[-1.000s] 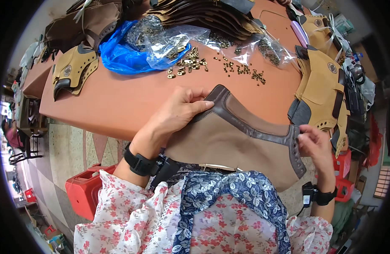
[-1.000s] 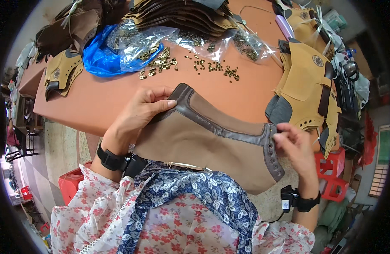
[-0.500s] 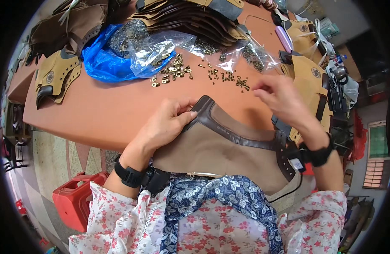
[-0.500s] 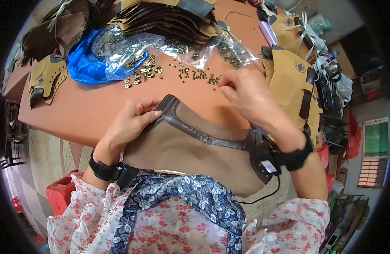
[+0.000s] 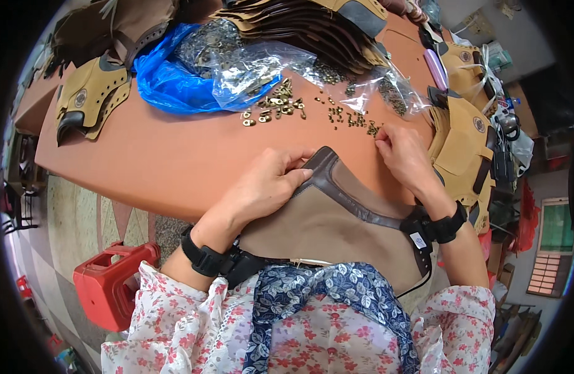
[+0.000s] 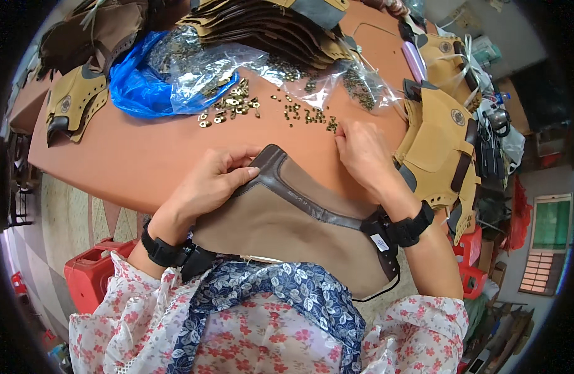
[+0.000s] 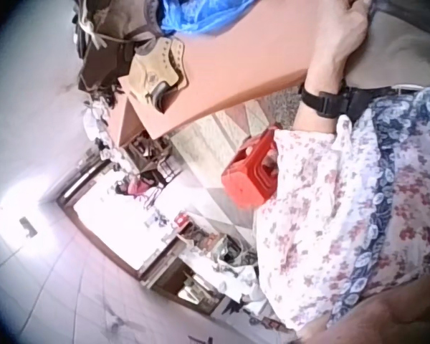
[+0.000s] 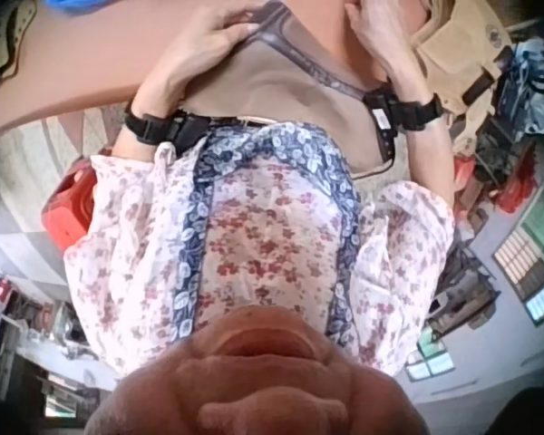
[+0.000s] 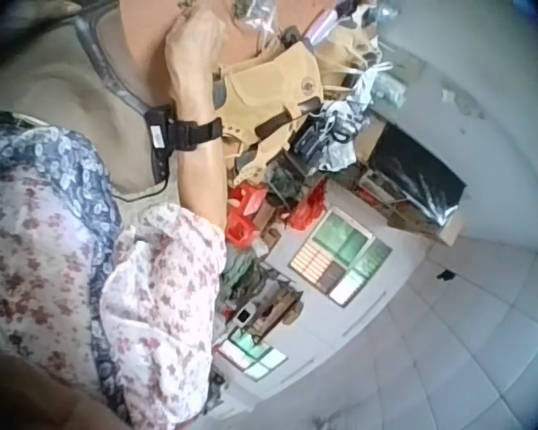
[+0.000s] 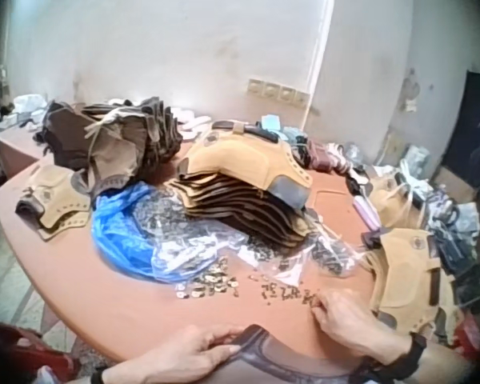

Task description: Manually inserting metal eyelets into pre-punched holes in leather shoe upper components.

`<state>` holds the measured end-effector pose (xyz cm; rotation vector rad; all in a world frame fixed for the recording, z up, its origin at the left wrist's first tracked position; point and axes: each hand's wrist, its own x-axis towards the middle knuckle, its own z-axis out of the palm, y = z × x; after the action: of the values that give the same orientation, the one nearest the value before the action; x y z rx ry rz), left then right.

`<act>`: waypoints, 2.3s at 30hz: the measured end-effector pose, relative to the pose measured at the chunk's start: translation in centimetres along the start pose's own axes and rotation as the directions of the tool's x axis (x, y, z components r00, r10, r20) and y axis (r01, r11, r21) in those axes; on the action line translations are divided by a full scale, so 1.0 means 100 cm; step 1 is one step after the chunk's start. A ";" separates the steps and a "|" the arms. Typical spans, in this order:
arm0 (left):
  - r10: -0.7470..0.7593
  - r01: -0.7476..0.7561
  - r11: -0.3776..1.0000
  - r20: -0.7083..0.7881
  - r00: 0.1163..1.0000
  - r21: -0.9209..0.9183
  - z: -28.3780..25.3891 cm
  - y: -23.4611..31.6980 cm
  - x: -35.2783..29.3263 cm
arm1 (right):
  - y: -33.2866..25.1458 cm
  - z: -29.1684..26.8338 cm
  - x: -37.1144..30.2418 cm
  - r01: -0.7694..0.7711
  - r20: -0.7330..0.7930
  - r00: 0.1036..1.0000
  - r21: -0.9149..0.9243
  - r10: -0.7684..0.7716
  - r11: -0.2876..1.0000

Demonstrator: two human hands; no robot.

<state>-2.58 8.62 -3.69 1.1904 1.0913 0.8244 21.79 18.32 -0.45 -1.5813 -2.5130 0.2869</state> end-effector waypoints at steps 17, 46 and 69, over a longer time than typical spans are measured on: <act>0.005 -0.005 1.000 -0.020 1.000 0.008 0.000 0.000 0.002 | -0.059 -0.012 -0.019 0.133 0.006 0.987 0.527 -0.160 0.839; 0.044 -0.047 0.998 -0.061 0.997 -0.053 0.003 -0.010 0.004 | -0.066 0.037 -0.036 0.235 -0.270 0.960 0.617 -0.079 0.751; 0.046 -0.050 0.997 -0.073 0.996 -0.056 0.005 -0.008 0.003 | -0.065 0.029 -0.036 0.220 -0.234 0.967 0.548 -0.105 0.807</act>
<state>-2.08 8.59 -4.50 1.1495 1.0932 0.9363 16.98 12.11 -1.74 -1.0846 -2.1090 0.7444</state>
